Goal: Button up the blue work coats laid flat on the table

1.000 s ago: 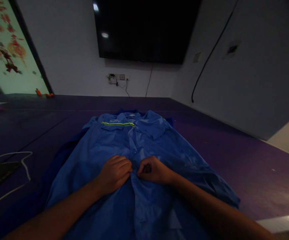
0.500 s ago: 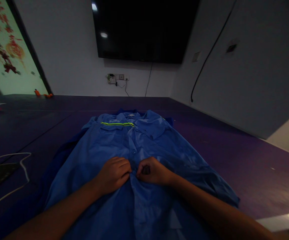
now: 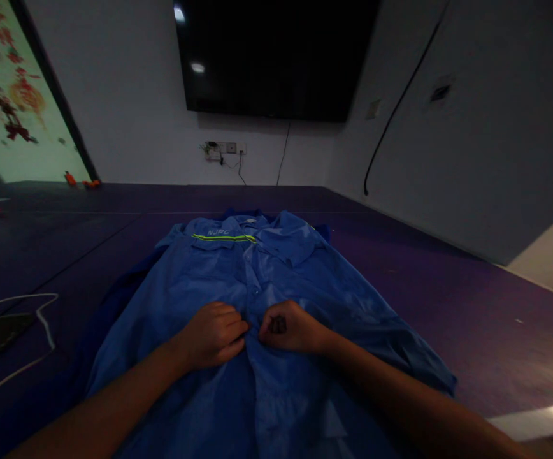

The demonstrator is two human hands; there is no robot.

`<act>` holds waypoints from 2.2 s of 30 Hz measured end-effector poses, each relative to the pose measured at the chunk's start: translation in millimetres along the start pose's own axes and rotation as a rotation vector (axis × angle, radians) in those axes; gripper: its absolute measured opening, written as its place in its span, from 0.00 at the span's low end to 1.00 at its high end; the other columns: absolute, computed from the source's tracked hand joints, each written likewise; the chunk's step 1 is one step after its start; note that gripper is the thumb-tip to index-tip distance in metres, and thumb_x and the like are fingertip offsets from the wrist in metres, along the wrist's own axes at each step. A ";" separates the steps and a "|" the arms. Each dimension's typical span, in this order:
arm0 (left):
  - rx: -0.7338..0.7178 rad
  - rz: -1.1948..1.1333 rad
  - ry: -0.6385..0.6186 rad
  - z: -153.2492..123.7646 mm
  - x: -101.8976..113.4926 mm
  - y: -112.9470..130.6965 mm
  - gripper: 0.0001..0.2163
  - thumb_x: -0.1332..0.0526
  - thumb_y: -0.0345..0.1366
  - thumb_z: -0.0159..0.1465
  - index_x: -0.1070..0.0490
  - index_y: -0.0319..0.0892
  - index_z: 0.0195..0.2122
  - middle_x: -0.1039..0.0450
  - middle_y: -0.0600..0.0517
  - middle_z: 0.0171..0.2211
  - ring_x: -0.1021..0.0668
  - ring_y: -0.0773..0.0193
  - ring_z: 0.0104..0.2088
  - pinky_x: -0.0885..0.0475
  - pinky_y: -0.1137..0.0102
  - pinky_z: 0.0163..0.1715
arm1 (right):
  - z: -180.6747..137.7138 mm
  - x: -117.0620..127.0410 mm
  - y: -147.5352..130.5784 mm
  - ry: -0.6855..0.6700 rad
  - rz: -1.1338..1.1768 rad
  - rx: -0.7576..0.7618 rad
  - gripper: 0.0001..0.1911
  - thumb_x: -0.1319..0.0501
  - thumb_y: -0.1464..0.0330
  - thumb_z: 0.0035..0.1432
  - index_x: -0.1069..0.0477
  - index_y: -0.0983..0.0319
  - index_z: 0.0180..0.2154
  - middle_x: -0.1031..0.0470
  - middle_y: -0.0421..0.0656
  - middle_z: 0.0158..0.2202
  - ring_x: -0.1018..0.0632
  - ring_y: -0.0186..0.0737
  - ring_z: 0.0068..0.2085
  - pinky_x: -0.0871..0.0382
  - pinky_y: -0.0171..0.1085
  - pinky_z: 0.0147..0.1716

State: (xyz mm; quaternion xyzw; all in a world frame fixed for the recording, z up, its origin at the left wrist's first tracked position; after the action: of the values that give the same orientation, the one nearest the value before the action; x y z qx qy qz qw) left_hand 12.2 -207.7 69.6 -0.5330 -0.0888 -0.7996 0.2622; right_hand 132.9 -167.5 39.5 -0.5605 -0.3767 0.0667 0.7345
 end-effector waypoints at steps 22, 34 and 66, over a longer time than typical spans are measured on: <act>-0.021 0.059 -0.002 0.1 -1.9 6.0 0.13 0.54 0.32 0.63 0.34 0.39 0.27 0.34 0.52 0.21 0.33 0.66 0.22 0.41 0.69 0.22 | -1.1 1.0 -0.8 0.004 -0.003 -0.011 0.04 0.37 0.70 0.43 0.28 0.66 0.23 0.30 0.38 0.19 0.33 0.27 0.20 0.41 0.26 0.18; -0.030 0.054 0.015 0.0 -5.4 6.7 0.13 0.54 0.33 0.63 0.35 0.39 0.25 0.35 0.53 0.20 0.33 0.66 0.21 0.43 0.70 0.21 | -0.5 -1.3 -1.0 -0.007 0.011 -0.016 0.04 0.37 0.70 0.43 0.27 0.66 0.24 0.28 0.38 0.20 0.32 0.27 0.20 0.39 0.26 0.19; 0.120 -0.186 0.005 -0.4 -3.6 2.1 0.08 0.49 0.28 0.58 0.33 0.41 0.35 0.29 0.53 0.30 0.27 0.68 0.29 0.36 0.73 0.28 | 0.8 0.0 -1.5 0.048 -0.129 0.078 0.10 0.39 0.73 0.44 0.26 0.62 0.34 0.32 0.35 0.21 0.34 0.26 0.20 0.41 0.25 0.18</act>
State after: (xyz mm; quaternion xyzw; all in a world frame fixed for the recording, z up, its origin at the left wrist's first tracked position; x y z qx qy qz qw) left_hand 14.0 -208.5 65.9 -0.5037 -0.1846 -0.8151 0.2185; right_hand 131.8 -167.5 40.9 -0.5074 -0.3915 0.0207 0.7673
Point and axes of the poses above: each hand's wrist, its own z-axis towards the middle knuckle, its own x-axis out of the back of the hand, y = z × x, the point moved 6 cm from there along z, towards the middle knuckle
